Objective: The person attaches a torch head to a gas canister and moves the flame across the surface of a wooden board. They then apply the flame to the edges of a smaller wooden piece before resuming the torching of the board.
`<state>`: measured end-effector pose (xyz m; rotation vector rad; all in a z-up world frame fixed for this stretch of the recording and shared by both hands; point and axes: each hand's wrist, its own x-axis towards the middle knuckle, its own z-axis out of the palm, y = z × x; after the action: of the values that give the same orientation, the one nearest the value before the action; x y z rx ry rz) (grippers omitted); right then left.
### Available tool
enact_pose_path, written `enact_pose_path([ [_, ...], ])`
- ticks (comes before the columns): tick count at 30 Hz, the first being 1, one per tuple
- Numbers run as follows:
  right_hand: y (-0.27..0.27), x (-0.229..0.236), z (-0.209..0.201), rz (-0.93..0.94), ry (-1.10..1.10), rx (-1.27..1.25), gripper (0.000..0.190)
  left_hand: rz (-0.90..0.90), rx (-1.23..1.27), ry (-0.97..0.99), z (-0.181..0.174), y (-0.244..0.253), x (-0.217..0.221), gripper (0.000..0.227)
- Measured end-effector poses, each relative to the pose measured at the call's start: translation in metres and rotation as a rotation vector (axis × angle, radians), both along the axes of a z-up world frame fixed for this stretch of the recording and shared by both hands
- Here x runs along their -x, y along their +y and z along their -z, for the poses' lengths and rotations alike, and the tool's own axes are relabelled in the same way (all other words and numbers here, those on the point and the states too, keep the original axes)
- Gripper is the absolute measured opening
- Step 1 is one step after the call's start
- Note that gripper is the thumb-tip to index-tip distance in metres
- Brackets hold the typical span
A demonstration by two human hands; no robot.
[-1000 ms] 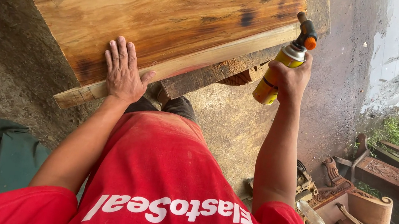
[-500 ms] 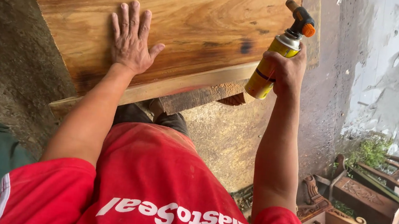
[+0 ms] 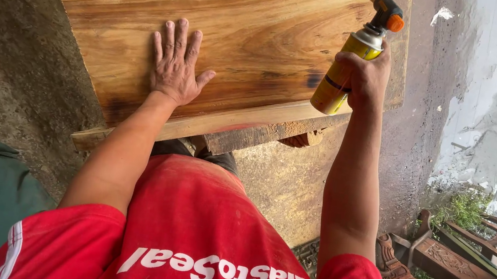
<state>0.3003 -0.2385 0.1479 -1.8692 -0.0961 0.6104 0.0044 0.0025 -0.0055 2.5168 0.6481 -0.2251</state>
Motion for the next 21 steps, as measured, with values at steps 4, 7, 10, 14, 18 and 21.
enact_pose_path([
  [4,0.01,-0.005,0.003,-0.026,0.006,-0.007,0.061,-0.003,-0.012,0.022,0.001,0.0,0.0,0.093],
  [7,0.02,-0.004,0.002,-0.048,0.008,0.012,0.061,-0.006,-0.002,0.005,0.002,0.001,-0.002,0.093],
  [10,0.029,-0.001,0.002,-0.075,0.006,0.067,0.062,-0.001,0.0,0.037,0.004,0.0,-0.001,0.095],
  [14,0.038,0.007,0.002,-0.118,0.015,0.103,0.064,0.006,-0.003,0.069,0.006,0.0,-0.003,0.093],
  [18,0.047,0.016,0.004,-0.19,0.033,0.123,0.062,0.005,0.021,0.077,0.004,0.001,-0.002,0.094],
  [21,0.054,0.023,0.006,-0.214,0.063,0.126,0.062,0.002,0.024,0.066,0.005,-0.001,-0.002,0.093],
])
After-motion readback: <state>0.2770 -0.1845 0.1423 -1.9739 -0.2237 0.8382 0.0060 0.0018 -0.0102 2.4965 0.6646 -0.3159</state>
